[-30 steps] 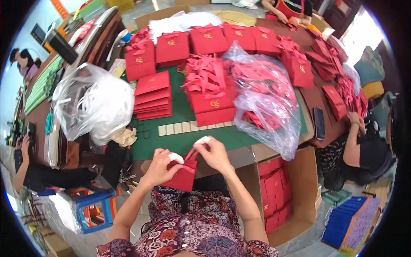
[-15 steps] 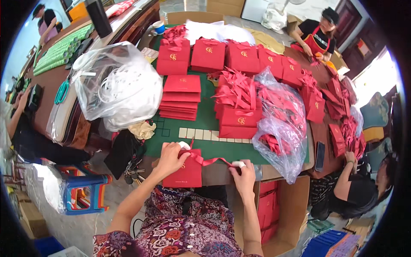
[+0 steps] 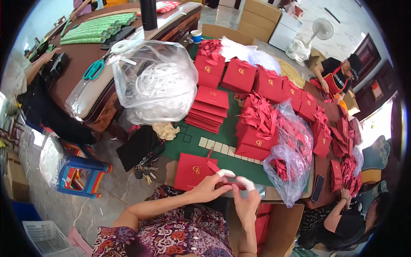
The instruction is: The person takes flat red paper gift bags from a stack and attaches ribbon handles to each bag by threading ribbon through the holes by hand.
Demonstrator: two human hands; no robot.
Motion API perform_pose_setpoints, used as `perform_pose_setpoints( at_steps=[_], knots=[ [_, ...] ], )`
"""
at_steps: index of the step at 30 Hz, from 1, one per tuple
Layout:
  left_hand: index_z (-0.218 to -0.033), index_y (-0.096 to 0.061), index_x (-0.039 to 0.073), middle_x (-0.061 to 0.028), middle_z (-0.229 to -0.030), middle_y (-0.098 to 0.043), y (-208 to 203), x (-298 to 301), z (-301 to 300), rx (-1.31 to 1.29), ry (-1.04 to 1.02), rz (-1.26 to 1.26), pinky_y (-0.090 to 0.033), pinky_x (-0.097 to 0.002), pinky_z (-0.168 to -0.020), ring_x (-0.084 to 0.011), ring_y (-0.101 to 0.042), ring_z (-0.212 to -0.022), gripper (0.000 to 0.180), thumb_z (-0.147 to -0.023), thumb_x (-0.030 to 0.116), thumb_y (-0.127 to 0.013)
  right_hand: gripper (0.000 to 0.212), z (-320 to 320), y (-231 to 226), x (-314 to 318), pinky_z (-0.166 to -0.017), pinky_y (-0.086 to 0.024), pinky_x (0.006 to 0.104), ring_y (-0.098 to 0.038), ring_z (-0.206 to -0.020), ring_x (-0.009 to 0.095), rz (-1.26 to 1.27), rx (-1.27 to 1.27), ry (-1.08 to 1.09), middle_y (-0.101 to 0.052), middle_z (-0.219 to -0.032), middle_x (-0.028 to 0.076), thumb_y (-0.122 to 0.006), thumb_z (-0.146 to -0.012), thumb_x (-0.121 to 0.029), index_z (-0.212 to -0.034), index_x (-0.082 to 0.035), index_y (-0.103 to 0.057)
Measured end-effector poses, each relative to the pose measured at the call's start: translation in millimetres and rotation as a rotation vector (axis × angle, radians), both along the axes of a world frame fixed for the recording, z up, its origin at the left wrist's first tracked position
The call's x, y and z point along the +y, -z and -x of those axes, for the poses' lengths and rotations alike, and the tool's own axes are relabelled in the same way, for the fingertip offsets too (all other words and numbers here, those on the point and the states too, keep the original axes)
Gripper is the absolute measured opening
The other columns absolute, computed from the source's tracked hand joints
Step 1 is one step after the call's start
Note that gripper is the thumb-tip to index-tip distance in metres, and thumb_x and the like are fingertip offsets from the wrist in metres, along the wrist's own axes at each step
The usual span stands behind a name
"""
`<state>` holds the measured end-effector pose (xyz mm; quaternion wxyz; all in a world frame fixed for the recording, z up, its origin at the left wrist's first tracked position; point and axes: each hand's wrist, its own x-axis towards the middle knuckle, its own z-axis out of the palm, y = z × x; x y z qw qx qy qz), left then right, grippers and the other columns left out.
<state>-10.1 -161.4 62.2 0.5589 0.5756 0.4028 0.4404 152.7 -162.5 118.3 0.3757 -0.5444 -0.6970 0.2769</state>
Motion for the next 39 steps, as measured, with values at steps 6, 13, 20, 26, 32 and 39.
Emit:
perform_pose_setpoints(
  at_steps=[6, 13, 20, 26, 32, 39],
  knots=[
    [-0.101, -0.061, 0.006, 0.0035, -0.083, -0.058, 21, -7, -1, -0.452, 0.075, 0.270, -0.044, -0.0206, -0.064, -0.0038, -0.052, -0.073, 0.013, -0.100, 0.019, -0.059, 0.017, -9, 22, -6, -0.076, -0.049, 0.0232, -0.062, -0.085, 0.010, 0.280, 0.512, -0.014, -0.068, -0.092, 0.003, -0.070, -0.084, 0.005, -0.101, 0.000, -0.069],
    [-0.107, -0.062, 0.005, 0.0019, -0.087, -0.060, 29, -14, -1, -0.547, 0.103, 0.353, -0.047, -0.0227, -0.068, -0.0067, -0.056, -0.076, 0.012, -0.101, 0.013, -0.056, 0.015, 1, 40, -8, -0.082, -0.048, 0.0264, -0.059, -0.093, 0.014, 0.160, 0.430, -0.128, -0.061, -0.101, 0.007, -0.065, -0.088, 0.006, -0.101, -0.001, -0.062],
    [-0.114, -0.063, 0.010, -0.0112, -0.110, -0.056, 6, -7, 51, 0.180, -0.354, -0.133, -0.051, -0.0323, -0.074, -0.0207, -0.063, -0.083, 0.027, -0.088, 0.014, -0.069, 0.011, 4, 7, -15, -0.085, -0.047, 0.0296, -0.060, -0.090, 0.017, 0.055, 0.551, -0.047, -0.062, -0.091, 0.008, -0.063, -0.085, 0.006, -0.092, -0.002, -0.059],
    [-0.116, -0.062, 0.003, -0.0148, -0.116, -0.055, 35, 12, 120, 0.867, -0.450, -0.244, -0.045, -0.0420, -0.093, -0.0349, -0.052, -0.106, 0.040, -0.080, 0.016, -0.073, 0.013, 42, 35, 11, -0.074, -0.049, 0.0278, -0.062, -0.079, 0.017, 0.140, 0.166, -0.164, -0.064, -0.088, 0.008, -0.068, -0.085, 0.001, -0.097, -0.002, -0.063],
    [-0.114, -0.064, 0.003, -0.0130, -0.115, -0.055, 33, 16, 124, 0.932, -0.242, -0.282, -0.045, -0.0413, -0.089, -0.0335, -0.052, -0.103, 0.040, -0.078, 0.015, -0.074, 0.012, 94, 83, 30, -0.071, -0.053, 0.0320, -0.069, -0.080, 0.023, 0.114, 0.079, -0.219, -0.067, -0.092, 0.014, -0.067, -0.088, -0.002, -0.100, 0.000, -0.065],
    [-0.102, -0.065, 0.004, -0.0093, -0.104, -0.057, 27, 18, 117, 0.979, -0.190, -0.387, -0.047, -0.0393, -0.082, -0.0306, -0.054, -0.097, 0.029, -0.075, 0.010, -0.074, 0.011, 95, 106, 31, -0.065, -0.053, 0.0301, -0.069, -0.074, 0.020, 0.186, 0.146, -0.152, -0.067, -0.089, 0.013, -0.068, -0.088, -0.002, -0.098, 0.001, -0.067]
  ],
)
